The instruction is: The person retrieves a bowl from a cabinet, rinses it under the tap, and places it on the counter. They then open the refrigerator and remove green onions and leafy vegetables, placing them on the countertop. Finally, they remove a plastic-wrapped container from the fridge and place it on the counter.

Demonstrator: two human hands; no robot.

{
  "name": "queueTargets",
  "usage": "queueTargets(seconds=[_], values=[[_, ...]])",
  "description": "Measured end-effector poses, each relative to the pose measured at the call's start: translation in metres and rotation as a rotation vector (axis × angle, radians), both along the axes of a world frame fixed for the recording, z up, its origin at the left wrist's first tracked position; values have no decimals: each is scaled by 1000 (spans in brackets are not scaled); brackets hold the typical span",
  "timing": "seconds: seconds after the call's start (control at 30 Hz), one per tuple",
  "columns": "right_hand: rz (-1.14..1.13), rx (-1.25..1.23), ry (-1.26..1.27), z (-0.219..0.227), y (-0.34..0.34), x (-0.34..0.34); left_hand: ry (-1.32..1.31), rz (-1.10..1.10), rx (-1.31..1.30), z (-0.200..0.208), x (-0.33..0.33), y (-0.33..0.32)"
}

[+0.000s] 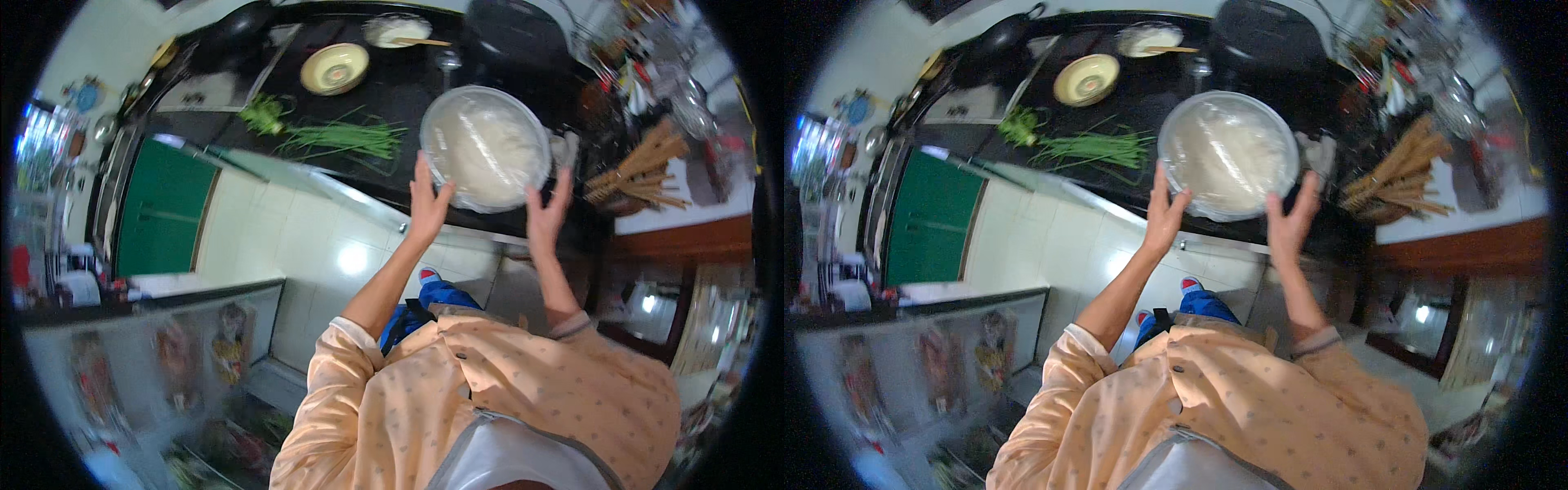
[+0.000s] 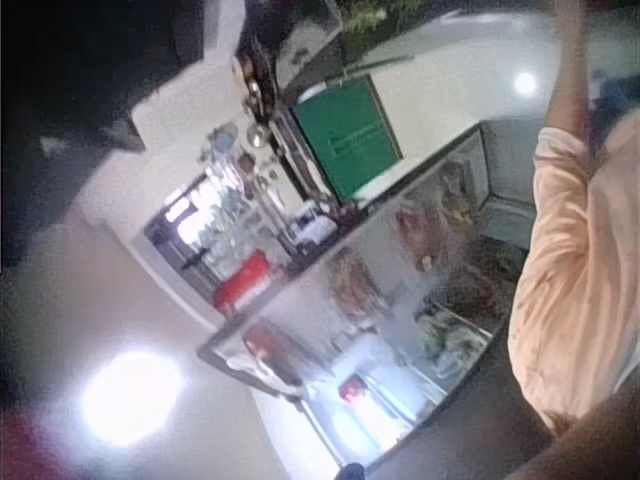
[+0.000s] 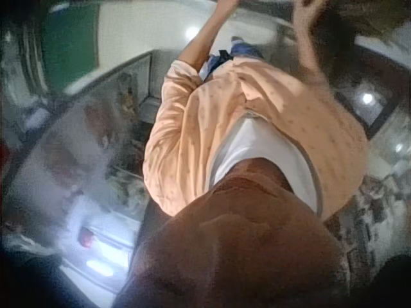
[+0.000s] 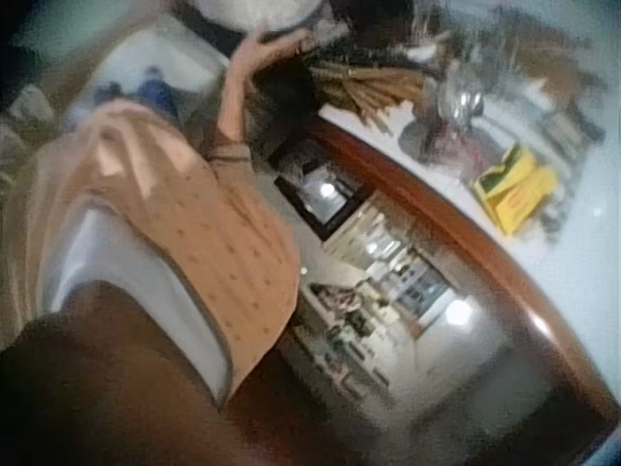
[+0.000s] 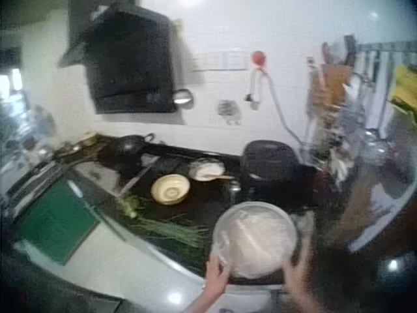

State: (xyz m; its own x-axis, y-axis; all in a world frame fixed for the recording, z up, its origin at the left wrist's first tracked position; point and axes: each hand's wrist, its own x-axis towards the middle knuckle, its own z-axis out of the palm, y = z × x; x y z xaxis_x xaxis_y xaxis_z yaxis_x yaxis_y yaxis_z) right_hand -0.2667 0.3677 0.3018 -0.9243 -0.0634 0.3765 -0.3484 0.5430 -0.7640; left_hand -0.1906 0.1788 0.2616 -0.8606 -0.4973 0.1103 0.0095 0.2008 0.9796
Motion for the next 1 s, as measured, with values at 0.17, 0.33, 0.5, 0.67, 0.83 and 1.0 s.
queueTargets(seconds=[0.17, 0.33, 0.5, 0.67, 0.83, 1.0], values=[[489, -454, -118, 46, -69, 32, -53, 284, -116, 13, 62, -39], [1188, -31, -203, 33, -181, 151, -146, 797, -332, 5, 205, -138], [1604, 22, -387, 17, -268, 283, -559, 1292, -487, 13, 422, -216], [1738, 40, -661, 1, -313, 385, -967, 1297, -400, 11, 531, -237], [1790, 174, -671, -2, -316, 415, -963, 1068, -357, -6, 564, -253], [1718, 268, -771, -6, -317, 408, -782, 1199, -592, -15, 569, -268]])
